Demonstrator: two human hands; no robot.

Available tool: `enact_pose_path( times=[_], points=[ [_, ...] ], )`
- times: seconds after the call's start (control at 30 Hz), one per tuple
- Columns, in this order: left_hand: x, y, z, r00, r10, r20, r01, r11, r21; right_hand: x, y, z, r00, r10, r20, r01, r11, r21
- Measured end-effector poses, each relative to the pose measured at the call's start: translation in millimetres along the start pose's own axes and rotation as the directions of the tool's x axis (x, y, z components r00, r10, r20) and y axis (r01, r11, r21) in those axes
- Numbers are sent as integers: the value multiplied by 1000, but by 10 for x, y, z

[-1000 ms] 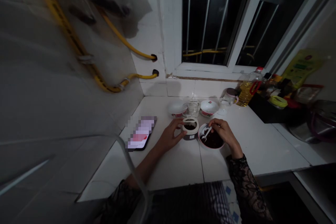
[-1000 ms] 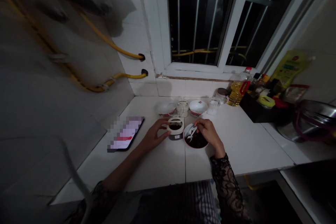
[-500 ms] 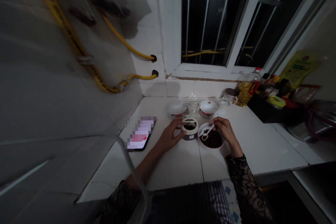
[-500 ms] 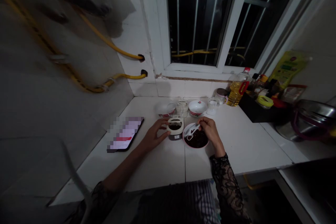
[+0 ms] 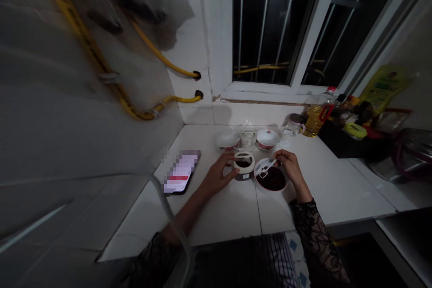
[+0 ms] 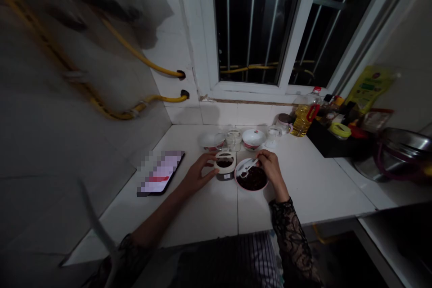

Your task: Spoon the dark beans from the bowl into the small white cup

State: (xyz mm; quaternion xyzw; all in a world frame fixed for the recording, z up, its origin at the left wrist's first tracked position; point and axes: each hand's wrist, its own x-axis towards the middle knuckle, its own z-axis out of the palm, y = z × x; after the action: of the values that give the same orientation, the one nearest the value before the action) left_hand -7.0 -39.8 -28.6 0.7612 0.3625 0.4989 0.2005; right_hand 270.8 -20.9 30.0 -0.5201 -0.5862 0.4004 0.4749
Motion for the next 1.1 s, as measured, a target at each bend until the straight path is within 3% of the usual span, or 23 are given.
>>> enact_pose_path(
  times=[0.33, 0.5, 0.6, 0.67, 0.73, 0.8, 0.97, 1.03, 1.1],
  points=[
    [10, 32, -9, 1000, -19, 11, 19, 1000, -1, 67, 16, -25, 994, 35, -100, -26, 995, 93],
    [15, 50, -24, 999, -33, 21, 33, 999, 2, 17, -135, 134, 963, -172, -206, 178, 984, 11],
    [15, 53, -23, 999, -35, 22, 35, 999, -7, -72, -231, 285, 893, -424, -154, 386, 895, -224],
    [12, 49, -19, 999, -34, 18, 34, 999, -8, -125, -266, 361, 810, -584, 54, 561, 743, -366],
    [10, 43, -15, 999, -31, 15, 31, 1000, -7, -159, -271, 391, 711, -664, 233, 691, 596, -409],
    [8, 37, -13, 999, -29, 14, 30, 1000, -7, -175, -253, 363, 674, -697, 246, 722, 552, -417],
    [7, 38, -19, 999, -31, 19, 31, 999, -11, -184, -155, 94, 803, -592, -64, 516, 746, -420],
    [6, 40, -21, 999, -33, 17, 33, 999, -12, -177, -109, -11, 844, -531, -68, 456, 780, -429],
    [5, 40, -21, 999, -34, 15, 35, 999, -10, -165, -67, -63, 868, -497, 12, 447, 770, -455]
  ],
)
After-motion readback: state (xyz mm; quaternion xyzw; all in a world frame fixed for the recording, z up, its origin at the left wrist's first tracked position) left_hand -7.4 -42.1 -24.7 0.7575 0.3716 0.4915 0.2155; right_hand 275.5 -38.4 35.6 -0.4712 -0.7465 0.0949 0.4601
